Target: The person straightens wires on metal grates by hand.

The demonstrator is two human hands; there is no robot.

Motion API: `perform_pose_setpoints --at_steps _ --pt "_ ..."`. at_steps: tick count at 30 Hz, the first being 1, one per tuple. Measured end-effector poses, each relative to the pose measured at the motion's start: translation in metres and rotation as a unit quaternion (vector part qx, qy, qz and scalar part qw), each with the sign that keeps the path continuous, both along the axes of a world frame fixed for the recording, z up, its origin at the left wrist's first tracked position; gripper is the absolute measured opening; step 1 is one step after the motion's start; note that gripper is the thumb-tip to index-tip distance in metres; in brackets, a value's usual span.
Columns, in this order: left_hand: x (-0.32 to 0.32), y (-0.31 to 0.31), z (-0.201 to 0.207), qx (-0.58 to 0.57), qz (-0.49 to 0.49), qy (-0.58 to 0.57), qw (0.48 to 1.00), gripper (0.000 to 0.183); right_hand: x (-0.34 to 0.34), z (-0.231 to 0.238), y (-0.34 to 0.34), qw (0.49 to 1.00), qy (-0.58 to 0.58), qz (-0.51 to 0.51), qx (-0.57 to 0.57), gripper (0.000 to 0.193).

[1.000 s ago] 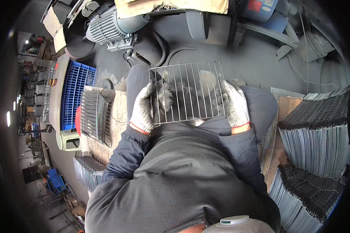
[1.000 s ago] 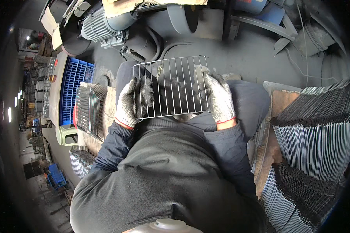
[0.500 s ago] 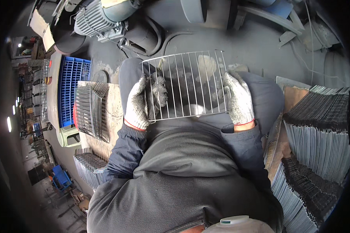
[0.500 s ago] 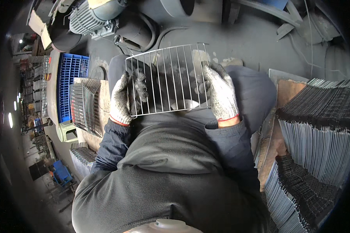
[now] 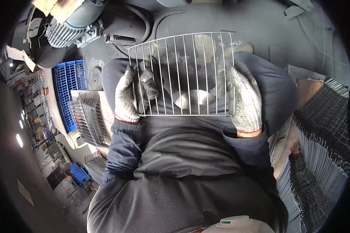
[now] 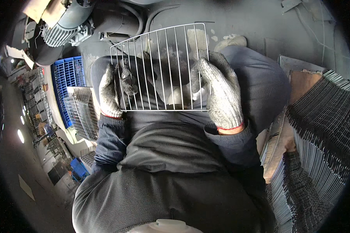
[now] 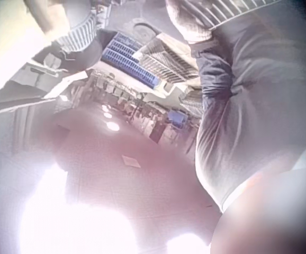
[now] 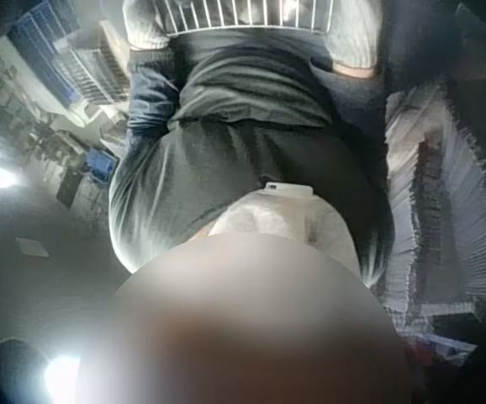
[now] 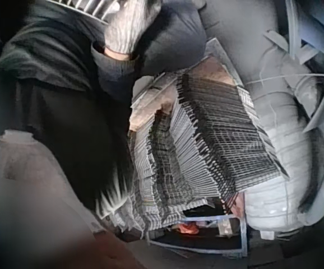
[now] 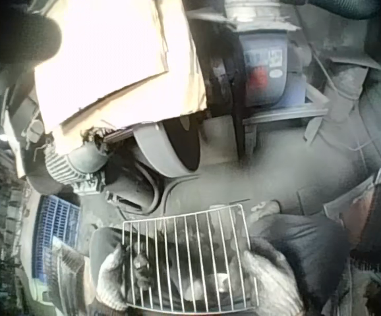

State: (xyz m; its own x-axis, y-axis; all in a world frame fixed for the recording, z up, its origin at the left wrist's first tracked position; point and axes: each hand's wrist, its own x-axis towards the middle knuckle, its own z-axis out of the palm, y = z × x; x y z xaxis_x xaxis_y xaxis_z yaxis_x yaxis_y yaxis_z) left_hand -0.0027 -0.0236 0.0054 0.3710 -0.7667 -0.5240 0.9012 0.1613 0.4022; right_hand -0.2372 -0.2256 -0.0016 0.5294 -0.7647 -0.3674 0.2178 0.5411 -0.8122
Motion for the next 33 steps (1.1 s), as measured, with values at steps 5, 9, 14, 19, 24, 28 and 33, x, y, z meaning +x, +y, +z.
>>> perform_pose_setpoints --at_steps 5,9,14,19,24,28,33 --pt "0.002 -0.001 -0.002 0.031 0.004 -0.001 1.000 0.049 -0.005 0.003 -0.003 0.999 0.001 0.035 0.025 0.025" --pt "0.000 -0.003 0.000 0.015 -0.002 0.002 1.000 0.049 -0.003 0.002 -0.002 1.000 -0.016 0.022 -0.012 0.027" --pt "-0.005 -0.002 0.014 0.047 0.014 -0.032 0.998 0.049 -0.004 0.006 -0.003 0.999 -0.036 0.030 0.013 0.030" --pt "-0.020 -0.004 0.033 0.069 0.052 -0.096 0.992 0.038 0.003 0.010 -0.009 0.999 -0.026 0.017 0.031 0.031" --pt "-0.014 0.006 0.041 0.103 -0.004 -0.167 0.981 0.040 0.011 0.022 0.000 0.998 -0.013 0.044 0.053 0.027" --pt "-0.003 0.011 0.042 0.104 -0.072 -0.197 0.972 0.033 0.021 0.002 0.004 0.998 0.017 0.061 0.012 0.023" --pt "0.016 0.018 0.041 0.149 -0.091 -0.226 0.958 0.019 0.031 -0.010 0.004 0.973 0.056 0.177 -0.136 0.033"
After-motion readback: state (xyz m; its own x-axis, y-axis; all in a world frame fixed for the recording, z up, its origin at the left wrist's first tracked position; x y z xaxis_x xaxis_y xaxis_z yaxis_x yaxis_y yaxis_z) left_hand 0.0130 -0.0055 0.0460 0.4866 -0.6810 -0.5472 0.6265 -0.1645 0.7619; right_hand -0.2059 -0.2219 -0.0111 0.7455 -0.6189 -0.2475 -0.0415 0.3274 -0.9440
